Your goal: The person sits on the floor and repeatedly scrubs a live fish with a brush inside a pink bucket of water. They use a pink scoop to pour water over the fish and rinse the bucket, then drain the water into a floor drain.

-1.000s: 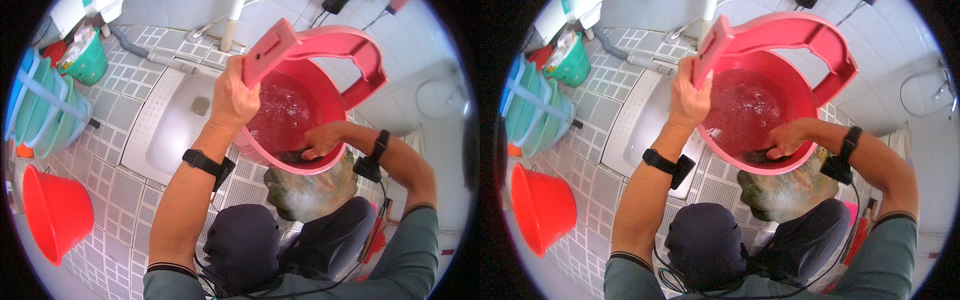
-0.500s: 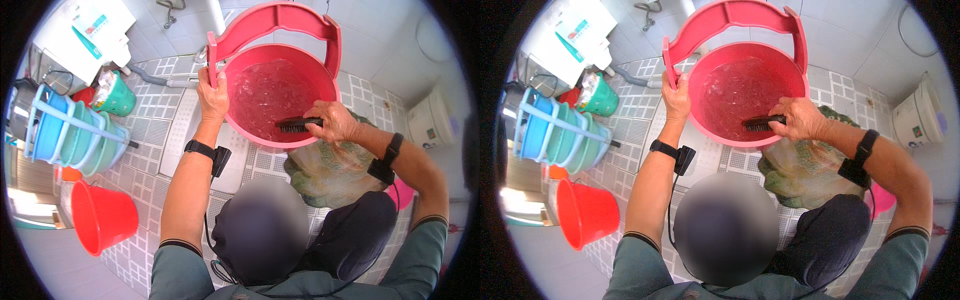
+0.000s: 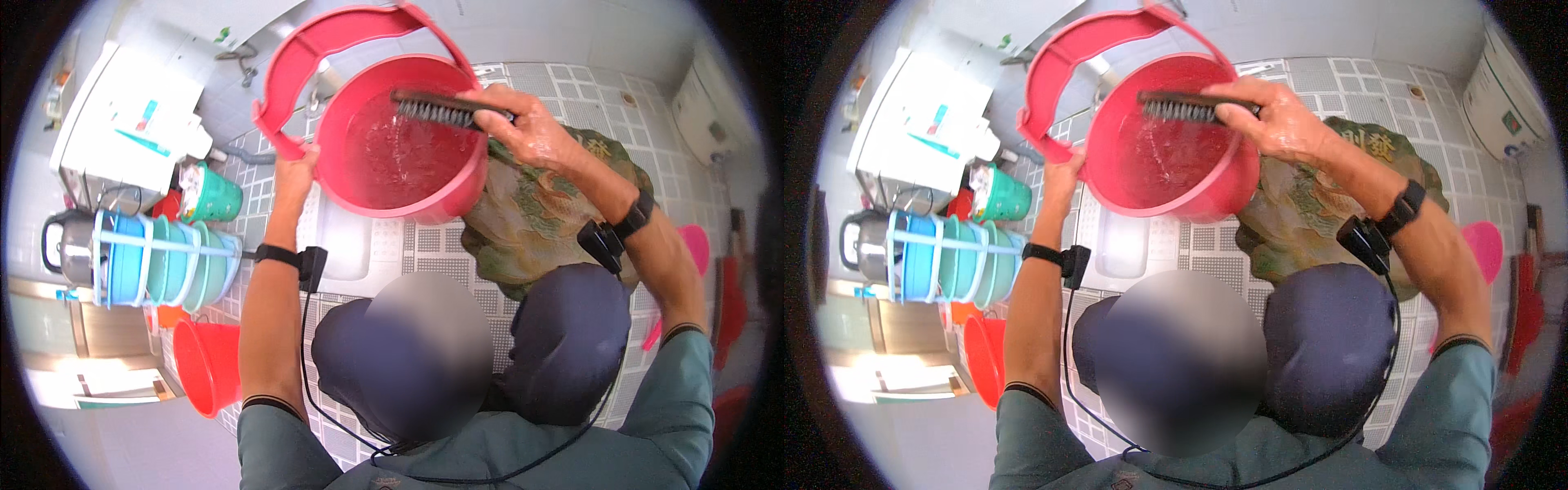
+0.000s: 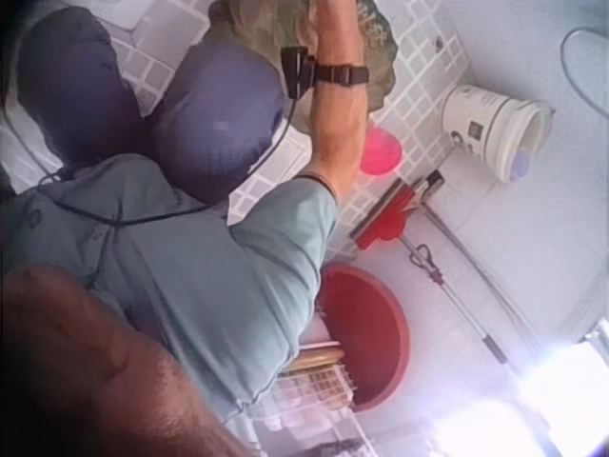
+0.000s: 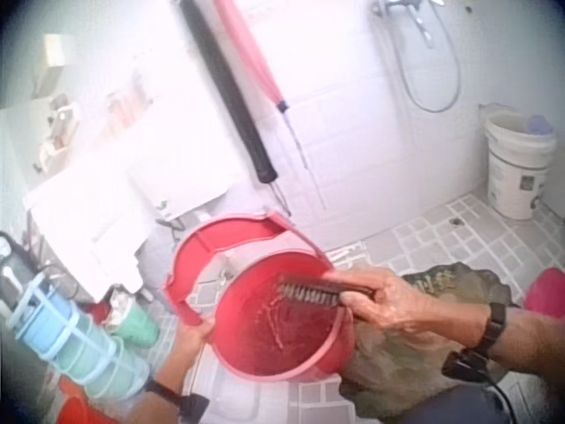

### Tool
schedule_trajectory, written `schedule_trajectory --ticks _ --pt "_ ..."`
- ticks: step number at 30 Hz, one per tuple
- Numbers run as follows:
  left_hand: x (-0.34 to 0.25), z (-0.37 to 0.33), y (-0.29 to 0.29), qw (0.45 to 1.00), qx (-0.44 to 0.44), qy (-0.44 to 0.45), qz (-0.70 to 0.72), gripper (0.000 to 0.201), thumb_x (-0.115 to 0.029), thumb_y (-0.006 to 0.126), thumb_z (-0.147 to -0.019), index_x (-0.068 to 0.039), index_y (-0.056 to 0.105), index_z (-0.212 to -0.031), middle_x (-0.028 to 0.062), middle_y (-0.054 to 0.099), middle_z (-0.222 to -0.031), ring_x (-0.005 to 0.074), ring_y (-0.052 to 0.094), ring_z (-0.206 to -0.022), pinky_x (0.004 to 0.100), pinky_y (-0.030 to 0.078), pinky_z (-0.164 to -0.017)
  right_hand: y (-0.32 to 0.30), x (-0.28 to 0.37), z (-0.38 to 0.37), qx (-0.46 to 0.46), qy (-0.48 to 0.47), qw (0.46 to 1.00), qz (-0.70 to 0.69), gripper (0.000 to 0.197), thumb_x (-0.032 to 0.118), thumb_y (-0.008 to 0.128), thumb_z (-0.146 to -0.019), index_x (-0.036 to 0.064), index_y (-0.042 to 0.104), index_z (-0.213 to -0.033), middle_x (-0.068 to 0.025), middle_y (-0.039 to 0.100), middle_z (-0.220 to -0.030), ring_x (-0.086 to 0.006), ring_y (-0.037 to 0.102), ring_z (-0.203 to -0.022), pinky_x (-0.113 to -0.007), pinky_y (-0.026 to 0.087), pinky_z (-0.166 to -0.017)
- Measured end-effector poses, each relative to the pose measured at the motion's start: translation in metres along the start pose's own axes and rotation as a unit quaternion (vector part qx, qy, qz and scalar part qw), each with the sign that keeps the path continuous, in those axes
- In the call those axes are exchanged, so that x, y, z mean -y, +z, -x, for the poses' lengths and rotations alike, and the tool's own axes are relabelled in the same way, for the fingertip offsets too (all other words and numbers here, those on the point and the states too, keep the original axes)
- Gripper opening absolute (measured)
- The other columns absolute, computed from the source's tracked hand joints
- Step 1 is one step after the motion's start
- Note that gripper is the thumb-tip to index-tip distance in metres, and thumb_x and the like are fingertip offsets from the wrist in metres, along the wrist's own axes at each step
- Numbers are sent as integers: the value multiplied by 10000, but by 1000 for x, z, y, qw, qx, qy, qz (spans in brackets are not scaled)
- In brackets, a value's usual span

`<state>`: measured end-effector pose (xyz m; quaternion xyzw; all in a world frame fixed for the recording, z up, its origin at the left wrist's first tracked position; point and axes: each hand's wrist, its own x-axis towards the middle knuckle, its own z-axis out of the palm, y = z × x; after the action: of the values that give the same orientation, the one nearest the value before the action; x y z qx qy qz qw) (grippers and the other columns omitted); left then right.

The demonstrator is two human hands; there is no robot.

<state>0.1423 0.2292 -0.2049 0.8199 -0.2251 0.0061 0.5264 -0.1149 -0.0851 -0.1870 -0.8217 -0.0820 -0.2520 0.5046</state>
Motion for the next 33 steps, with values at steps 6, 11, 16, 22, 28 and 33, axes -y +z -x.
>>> schedule_trajectory --ticks 6,11,16,22,28,33 --pt "-38 -12 6 989 19 39 144 362 -84 768 -798 -19 543 -1075 41 597 -954 145 595 -848 296 503 -722 -24 -45 82 -186 139 971 -52 440 200 522 -970 77 498 -1392 -45 576 -873 -113 535 -769 -280 459 -693" --pt "-37 -13 18 977 -75 -6 198 213 14 694 -836 -76 556 -971 16 550 -815 138 558 -643 283 511 -621 55 -78 84 -250 124 960 -30 490 165 530 -948 69 438 -1420 -243 582 -1016 -360 594 -901 -422 480 -820" --pt "-38 -17 27 979 -96 -7 180 202 68 612 -859 -89 496 -910 13 492 -776 152 516 -620 321 485 -615 120 -145 124 -293 256 920 39 559 170 528 -931 81 353 -1455 -303 565 -1011 -475 566 -927 -505 459 -845" --pt "-30 -16 11 979 -70 7 191 236 114 590 -823 -83 488 -903 29 503 -785 158 513 -642 314 474 -641 113 -140 119 -240 266 933 30 616 243 533 -934 101 303 -1487 -282 553 -978 -467 574 -863 -501 481 -790" --pt "-38 -11 21 976 -60 10 209 210 118 576 -820 -66 493 -878 40 501 -760 163 505 -657 315 464 -657 103 -57 102 -267 169 948 -27 631 187 579 -921 -4 325 -1466 -199 478 -981 -311 508 -835 -393 468 -811" --pt "-42 -10 26 980 -65 -16 189 196 104 579 -823 -67 491 -863 41 492 -742 164 498 -661 322 461 -666 98 -58 77 -331 147 923 -130 632 230 613 -910 51 368 -1465 -181 490 -897 -274 526 -758 -389 462 -742"
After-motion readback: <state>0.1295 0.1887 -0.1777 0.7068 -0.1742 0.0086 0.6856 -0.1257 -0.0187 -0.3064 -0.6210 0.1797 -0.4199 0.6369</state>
